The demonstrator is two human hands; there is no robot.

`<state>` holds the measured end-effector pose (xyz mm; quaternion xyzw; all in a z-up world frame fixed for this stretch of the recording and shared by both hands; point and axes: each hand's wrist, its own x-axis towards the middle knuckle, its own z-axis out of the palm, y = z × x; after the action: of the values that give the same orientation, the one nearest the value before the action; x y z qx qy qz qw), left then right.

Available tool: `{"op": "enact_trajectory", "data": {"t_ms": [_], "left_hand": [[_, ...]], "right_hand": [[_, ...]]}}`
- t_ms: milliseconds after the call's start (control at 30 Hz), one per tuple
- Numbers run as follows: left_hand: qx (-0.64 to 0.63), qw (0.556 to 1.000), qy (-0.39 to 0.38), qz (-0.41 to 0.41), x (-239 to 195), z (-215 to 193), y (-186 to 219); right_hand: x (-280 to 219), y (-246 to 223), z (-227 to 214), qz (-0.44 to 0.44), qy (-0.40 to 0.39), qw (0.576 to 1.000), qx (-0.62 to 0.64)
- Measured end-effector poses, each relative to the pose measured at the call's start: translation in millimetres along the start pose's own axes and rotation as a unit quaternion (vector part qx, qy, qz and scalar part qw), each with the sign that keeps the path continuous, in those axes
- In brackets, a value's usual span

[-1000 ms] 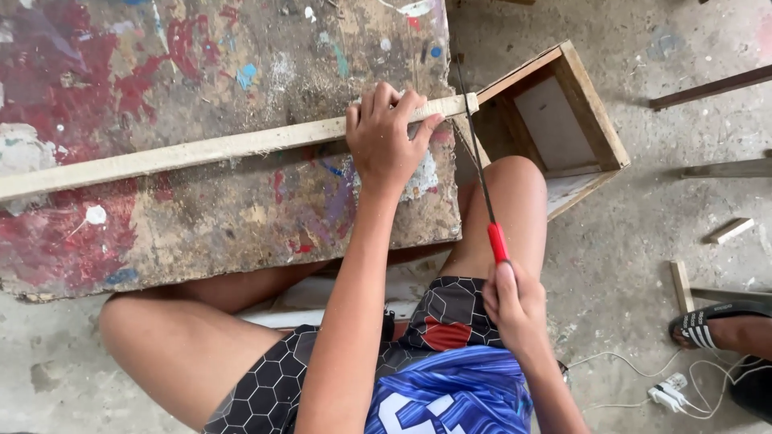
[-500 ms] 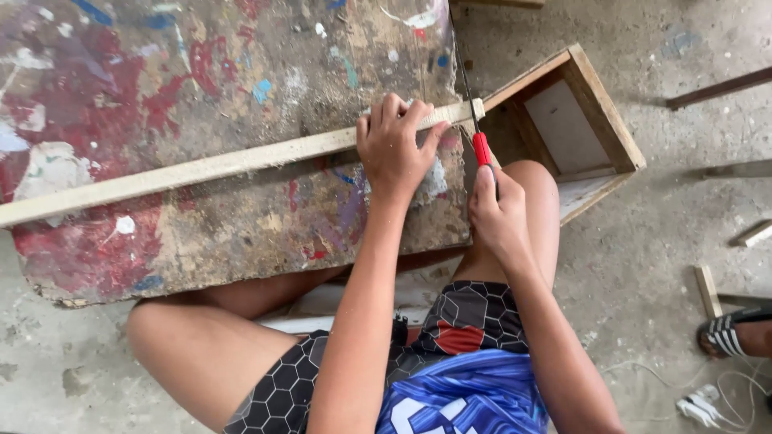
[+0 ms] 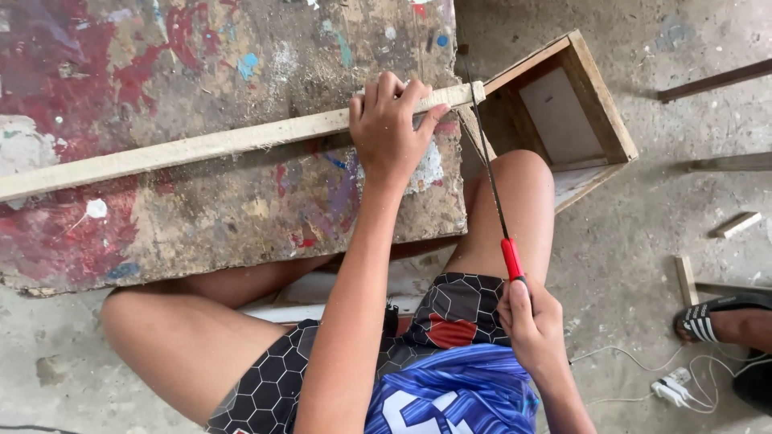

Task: A person uses a small hand saw to cut a thin wooden strip on a workbench.

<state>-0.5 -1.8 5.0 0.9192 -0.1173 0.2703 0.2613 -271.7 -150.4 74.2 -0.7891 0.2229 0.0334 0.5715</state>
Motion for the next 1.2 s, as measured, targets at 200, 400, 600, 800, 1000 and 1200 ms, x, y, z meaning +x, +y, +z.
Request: {"op": "enact_trajectory", "data": {"t_ms": [200,400,600,800,1000,1200], "left_hand": [[-0.012,1.000,0.005,-0.005,3.6,-3.0,1.5],[-0.063,0.997,-0.043,-0.002,-8.8,-2.4,-0.1],[-0.024,1.000,-0.014,0.004,-12.5,2.7,-1.8],[-0.022,1.000,-0.002,-0.010,-3.9,5.3,-4.4],[-0.049,0.999,-0.016,-0.011,-5.5,5.7,-3.5],[-0.047,0.999,-0.021,-0.006,-10.1,3.2,-0.6]], "right_hand": [[13.7,-4.3,10.3,0.023,-0.018,0.999,0.019],[131.0,-20.6,20.0,-0.035,0.008,0.990,-0.136],[158.3,-24.8,52.3,-0.054,0.018,0.998,0.038],[66.7,17.0,26.4,-0.022,-0.005,0.995,0.097],[7.1,49.8,-13.8,-0.017,-0.014,0.997,0.079],[74.3,20.9,20.1,-0.011,-0.025,0.989,0.143]]}}
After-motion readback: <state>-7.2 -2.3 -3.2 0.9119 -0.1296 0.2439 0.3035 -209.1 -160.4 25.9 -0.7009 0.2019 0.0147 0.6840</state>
